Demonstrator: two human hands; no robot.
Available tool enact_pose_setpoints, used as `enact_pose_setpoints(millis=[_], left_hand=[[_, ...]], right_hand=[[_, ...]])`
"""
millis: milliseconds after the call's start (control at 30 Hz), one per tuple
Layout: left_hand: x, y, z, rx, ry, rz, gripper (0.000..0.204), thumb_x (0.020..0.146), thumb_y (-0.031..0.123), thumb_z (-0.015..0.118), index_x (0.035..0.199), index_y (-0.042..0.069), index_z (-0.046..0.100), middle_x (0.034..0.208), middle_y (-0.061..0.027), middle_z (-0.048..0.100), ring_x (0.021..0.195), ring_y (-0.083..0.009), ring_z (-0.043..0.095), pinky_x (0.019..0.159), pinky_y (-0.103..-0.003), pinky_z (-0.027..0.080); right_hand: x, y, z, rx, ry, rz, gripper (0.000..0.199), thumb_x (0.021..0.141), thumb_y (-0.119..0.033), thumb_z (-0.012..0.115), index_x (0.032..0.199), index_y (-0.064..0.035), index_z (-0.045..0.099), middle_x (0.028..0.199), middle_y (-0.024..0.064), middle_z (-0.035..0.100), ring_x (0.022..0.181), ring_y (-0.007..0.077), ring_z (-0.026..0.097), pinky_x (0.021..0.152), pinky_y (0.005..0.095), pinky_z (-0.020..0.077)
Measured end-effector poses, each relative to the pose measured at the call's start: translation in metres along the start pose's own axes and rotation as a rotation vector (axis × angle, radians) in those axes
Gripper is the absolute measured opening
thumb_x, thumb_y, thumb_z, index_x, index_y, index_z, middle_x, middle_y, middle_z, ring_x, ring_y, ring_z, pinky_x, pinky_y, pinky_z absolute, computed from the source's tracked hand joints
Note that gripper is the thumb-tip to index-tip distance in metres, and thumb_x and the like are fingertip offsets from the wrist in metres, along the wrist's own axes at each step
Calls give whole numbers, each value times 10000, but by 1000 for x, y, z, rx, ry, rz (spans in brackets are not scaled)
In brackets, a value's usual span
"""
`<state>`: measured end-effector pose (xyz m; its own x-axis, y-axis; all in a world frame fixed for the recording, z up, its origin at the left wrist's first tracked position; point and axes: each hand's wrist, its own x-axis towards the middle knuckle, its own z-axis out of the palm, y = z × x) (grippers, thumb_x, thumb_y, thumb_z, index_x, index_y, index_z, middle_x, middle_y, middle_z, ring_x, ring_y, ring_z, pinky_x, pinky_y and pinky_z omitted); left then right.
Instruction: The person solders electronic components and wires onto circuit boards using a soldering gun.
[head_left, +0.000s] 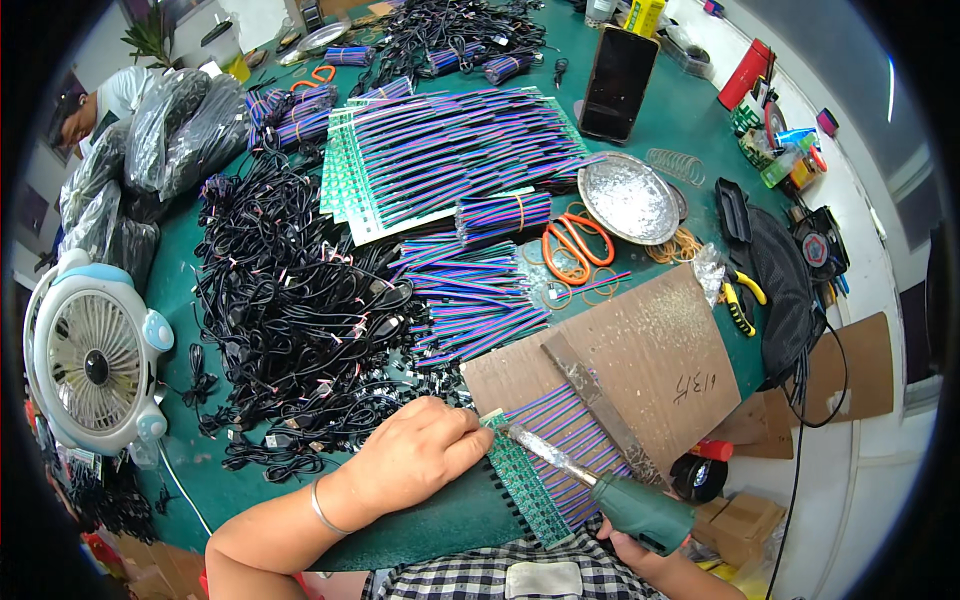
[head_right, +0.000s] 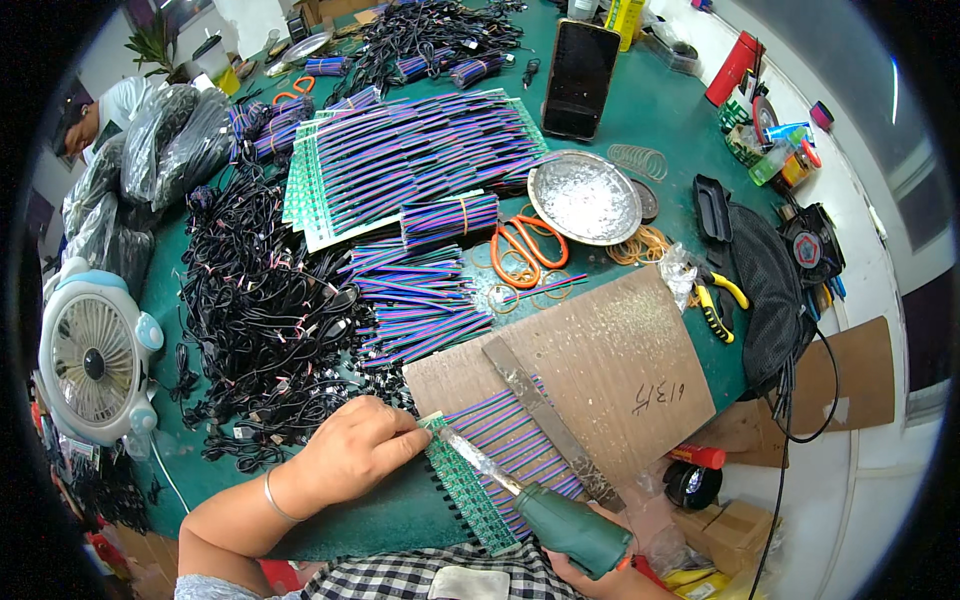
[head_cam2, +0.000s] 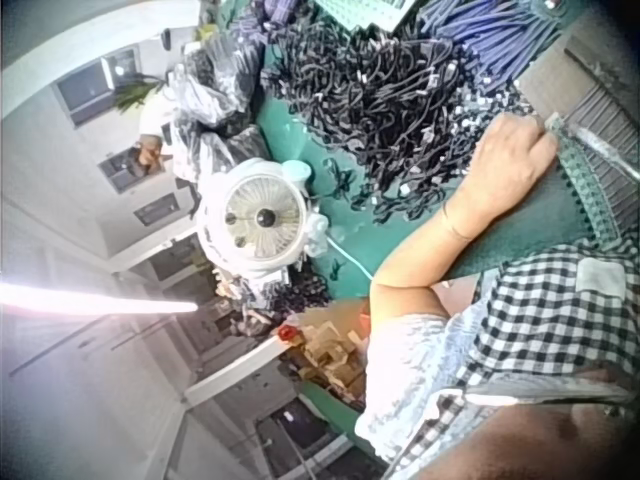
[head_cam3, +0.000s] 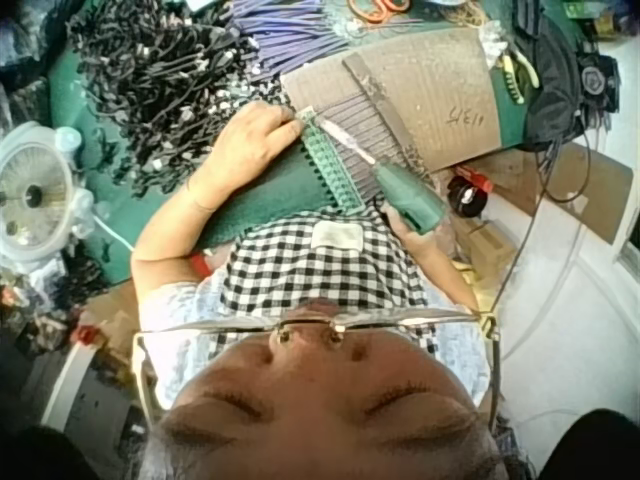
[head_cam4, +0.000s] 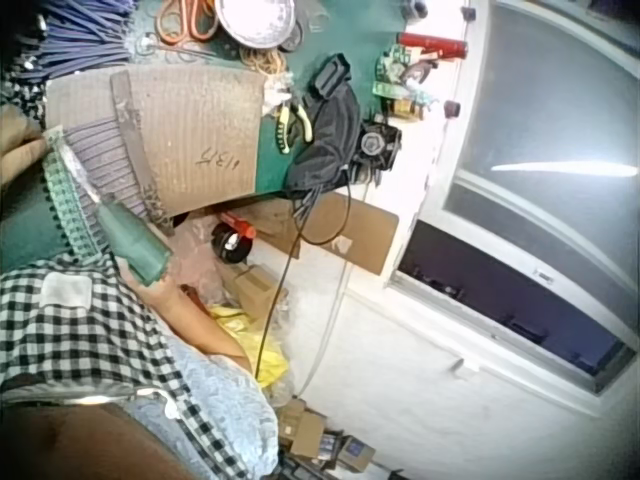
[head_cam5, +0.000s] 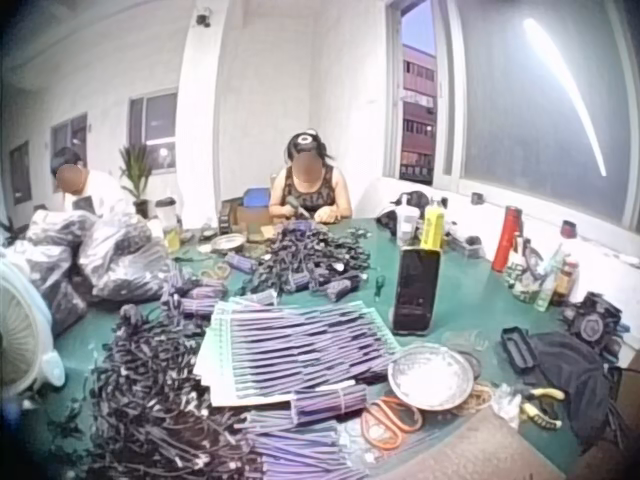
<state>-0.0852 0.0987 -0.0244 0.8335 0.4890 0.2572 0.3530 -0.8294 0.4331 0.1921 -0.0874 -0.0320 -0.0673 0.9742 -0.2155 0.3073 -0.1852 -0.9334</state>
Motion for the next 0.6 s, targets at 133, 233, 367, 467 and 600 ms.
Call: enact_pose_setpoints(millis=[133,233,367,467,600], left_hand=[[0,-1,1,1,-3,1,261,766,105,609,1021,62,648,955,-60,629,791,-215,582,726,-342,469],[1,0,-1,9,-12,-3,262,767,103,606,1023,60,645,958,-61,627,787,-215,579,726,-341,467],[1,0,0,10,-18,-5,263,767,105,607,1023,58,645,960,-62,626,784,-215,576,724,-341,466],[1,0,1,0,-12,-3,262,769,106,604,1023,56,644,958,-63,624,785,-215,574,726,-344,462],[3,1,0,20,-15,1,234,773,108,590,999,59,626,926,-53,601,804,-206,573,737,-333,463]], right_hand=[[5,-13,4,17,53,-1,223,826,-106,630,997,33,599,783,89,645,748,190,622,737,323,488],[6,-14,4,30,67,24,235,825,-114,637,1002,36,599,780,87,645,748,190,622,735,324,489],[3,-6,2,-14,37,-36,255,832,-118,635,1025,43,591,806,96,642,750,186,619,741,330,493],[0,-4,4,72,69,3,259,834,-120,634,1028,45,588,814,97,640,749,185,617,741,330,493],[-4,-1,8,187,113,54,264,837,-123,633,1033,48,585,823,99,637,747,185,614,741,332,492]])
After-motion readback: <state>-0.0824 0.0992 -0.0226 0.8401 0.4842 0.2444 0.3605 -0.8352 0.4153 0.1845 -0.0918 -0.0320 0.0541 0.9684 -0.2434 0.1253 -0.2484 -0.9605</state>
